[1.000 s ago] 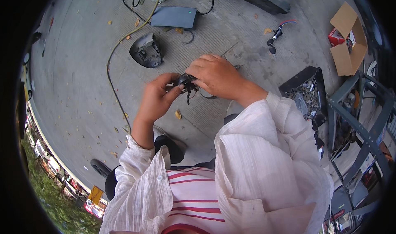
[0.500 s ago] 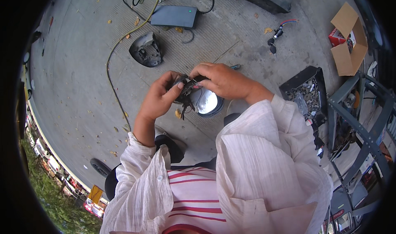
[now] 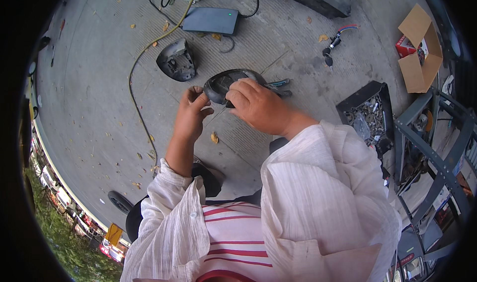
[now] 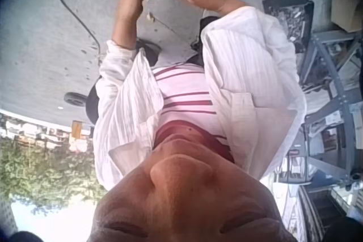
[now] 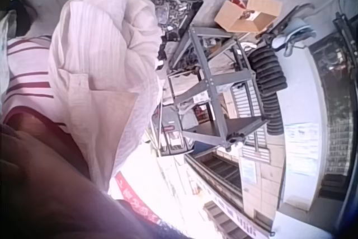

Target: The person disassembles a motorcycle headlight assembly, removes the bulb and internal wiring, and uses pliers to cut and strip wires. The person then reassembles the headlight housing and reconnects the bulb and wiring.

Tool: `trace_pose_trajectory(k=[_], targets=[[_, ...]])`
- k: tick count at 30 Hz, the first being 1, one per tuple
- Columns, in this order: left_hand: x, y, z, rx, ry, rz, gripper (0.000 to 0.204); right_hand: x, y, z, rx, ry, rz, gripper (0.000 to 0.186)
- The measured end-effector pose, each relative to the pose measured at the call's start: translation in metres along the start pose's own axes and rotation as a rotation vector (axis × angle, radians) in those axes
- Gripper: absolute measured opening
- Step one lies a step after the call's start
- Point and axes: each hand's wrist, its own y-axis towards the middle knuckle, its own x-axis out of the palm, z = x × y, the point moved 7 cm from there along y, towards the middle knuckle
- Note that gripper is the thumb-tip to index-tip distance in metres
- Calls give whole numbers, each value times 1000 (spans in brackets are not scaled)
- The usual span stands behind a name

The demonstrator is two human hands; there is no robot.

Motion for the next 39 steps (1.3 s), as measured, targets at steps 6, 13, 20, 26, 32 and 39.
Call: trace_pose_trajectory(k=[6, 13, 20, 26, 32, 39], targets=[[33, -7, -11, -134, -606, -329, 26, 21, -14, -1, -104, -164, 56, 42], [20, 4, -28, -66, -449, -304, 21, 27, -24, 15, 36, -41, 49, 42], [28, -1, -27, -1, -416, -295, 21, 20, -29, 28, 116, 104, -50, 39], [30, -3, -36, 6, -391, -303, 24, 18, -36, 34, 144, 199, -141, 39], [48, -16, -20, 39, -206, -227, 28, 12, -22, 29, 429, 363, -196, 71], [48, -18, -24, 169, 167, -179, 29, 37, -16, 29, 410, 453, -366, 69]])
